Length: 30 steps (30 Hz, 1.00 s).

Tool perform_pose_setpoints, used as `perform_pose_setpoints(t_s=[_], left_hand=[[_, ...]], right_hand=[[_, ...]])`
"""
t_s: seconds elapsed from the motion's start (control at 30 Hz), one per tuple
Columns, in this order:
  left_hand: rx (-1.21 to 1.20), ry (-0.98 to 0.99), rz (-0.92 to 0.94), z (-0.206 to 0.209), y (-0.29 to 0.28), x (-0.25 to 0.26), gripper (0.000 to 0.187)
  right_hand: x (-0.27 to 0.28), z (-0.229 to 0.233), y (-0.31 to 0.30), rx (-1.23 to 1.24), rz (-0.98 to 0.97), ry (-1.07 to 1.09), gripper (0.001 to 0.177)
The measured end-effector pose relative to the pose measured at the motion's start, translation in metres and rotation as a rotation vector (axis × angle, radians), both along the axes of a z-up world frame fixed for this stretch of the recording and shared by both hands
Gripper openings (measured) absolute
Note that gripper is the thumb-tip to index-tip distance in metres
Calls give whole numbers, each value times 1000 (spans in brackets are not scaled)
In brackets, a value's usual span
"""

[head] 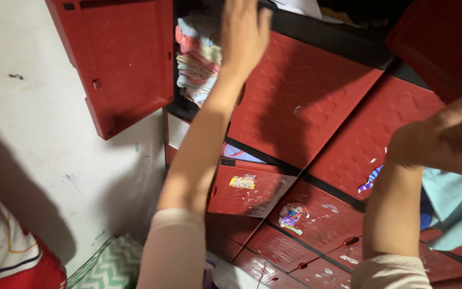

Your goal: The person kneels on the floor and repeatedly opens and closes the doors of a red plastic storage unit. They access compartments containing folded clothes and other items, then close the doors before moving to the next compartment.

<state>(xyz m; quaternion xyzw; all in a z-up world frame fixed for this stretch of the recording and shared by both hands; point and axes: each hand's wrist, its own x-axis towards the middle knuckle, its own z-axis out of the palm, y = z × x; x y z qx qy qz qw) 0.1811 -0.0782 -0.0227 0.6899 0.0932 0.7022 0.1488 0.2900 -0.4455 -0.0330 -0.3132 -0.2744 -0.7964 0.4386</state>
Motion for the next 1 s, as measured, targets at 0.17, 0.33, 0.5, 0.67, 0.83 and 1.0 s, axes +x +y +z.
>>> perform_pose_setpoints(t_s=[0.17,0.33,0.5,0.67,0.83,1.0], left_hand=[[34,68,26,-3,-13,13,68],[52,160,24,-6,-2,15,67],[15,210,-84,-10,23,13,45],[110,226,-117,-8,45,8,55],[129,239,-115,-13,45,5,63],[206,145,-69,-17,38,7,58]], right_hand=[[2,-3,12,2,-17,-133,56],[-37,10,63,-254,-77,-262,42],[-78,38,152,-727,-103,-386,38],[-86,57,205,-1106,-187,-71,47],[-62,55,222,-1146,-331,106,51],[-46,44,233,-1040,-429,53,63]])
